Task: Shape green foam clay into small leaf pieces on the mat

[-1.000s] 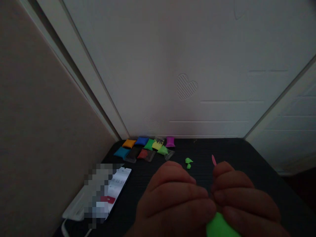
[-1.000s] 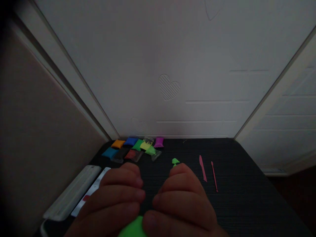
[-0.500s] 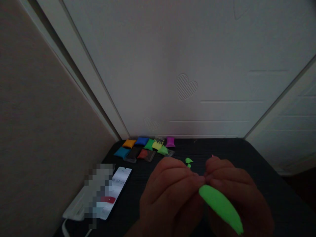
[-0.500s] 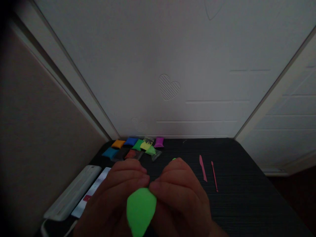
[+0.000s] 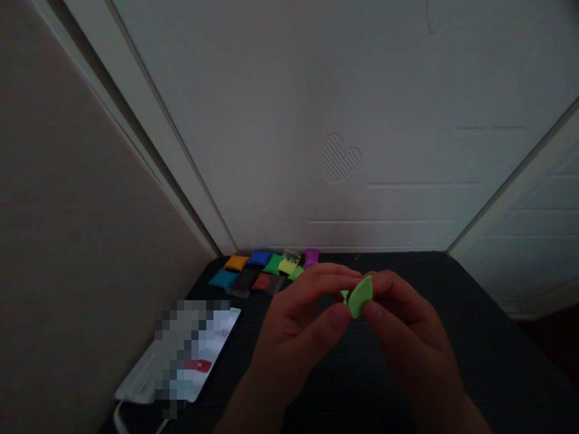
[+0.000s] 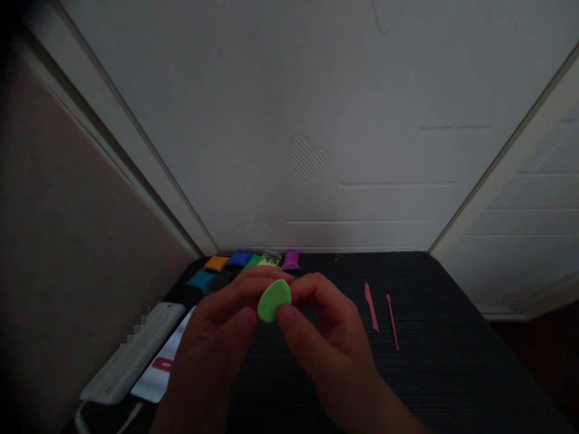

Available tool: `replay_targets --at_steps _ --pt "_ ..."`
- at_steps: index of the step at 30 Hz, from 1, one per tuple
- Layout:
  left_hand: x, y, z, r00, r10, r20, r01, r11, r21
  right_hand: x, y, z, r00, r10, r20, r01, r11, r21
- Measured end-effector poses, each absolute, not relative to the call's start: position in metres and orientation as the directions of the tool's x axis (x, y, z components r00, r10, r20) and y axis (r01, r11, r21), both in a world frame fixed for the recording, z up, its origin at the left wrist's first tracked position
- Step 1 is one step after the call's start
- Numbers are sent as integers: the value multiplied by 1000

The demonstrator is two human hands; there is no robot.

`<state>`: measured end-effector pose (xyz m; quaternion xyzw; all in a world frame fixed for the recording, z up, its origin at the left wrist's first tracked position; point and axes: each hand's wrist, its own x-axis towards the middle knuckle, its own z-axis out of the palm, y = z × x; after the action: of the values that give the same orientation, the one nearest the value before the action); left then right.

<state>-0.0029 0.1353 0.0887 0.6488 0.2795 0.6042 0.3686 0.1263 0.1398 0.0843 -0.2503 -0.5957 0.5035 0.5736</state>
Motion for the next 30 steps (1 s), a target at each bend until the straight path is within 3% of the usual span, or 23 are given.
replay_targets --at_steps 6,11,15,24,30 --pt "-4 134 91 40 782 622 163 -619 768 126 140 82 -130 873 470 -118 457 -881" --pt "-1 133 90 -68 666 742 448 -644 620 125 142 82 -40 834 551 89 552 -829" --pt "2 134 89 -45 582 812 601 -633 488 125 141 83 -25 798 603 161 598 -785" --pt "4 134 89 28 414 910 751 -609 254 124 142 82 37 738 674 257 645 -720" --pt "3 134 88 27 414 910 747 -613 257 125 140 83 26 731 682 269 652 -709"
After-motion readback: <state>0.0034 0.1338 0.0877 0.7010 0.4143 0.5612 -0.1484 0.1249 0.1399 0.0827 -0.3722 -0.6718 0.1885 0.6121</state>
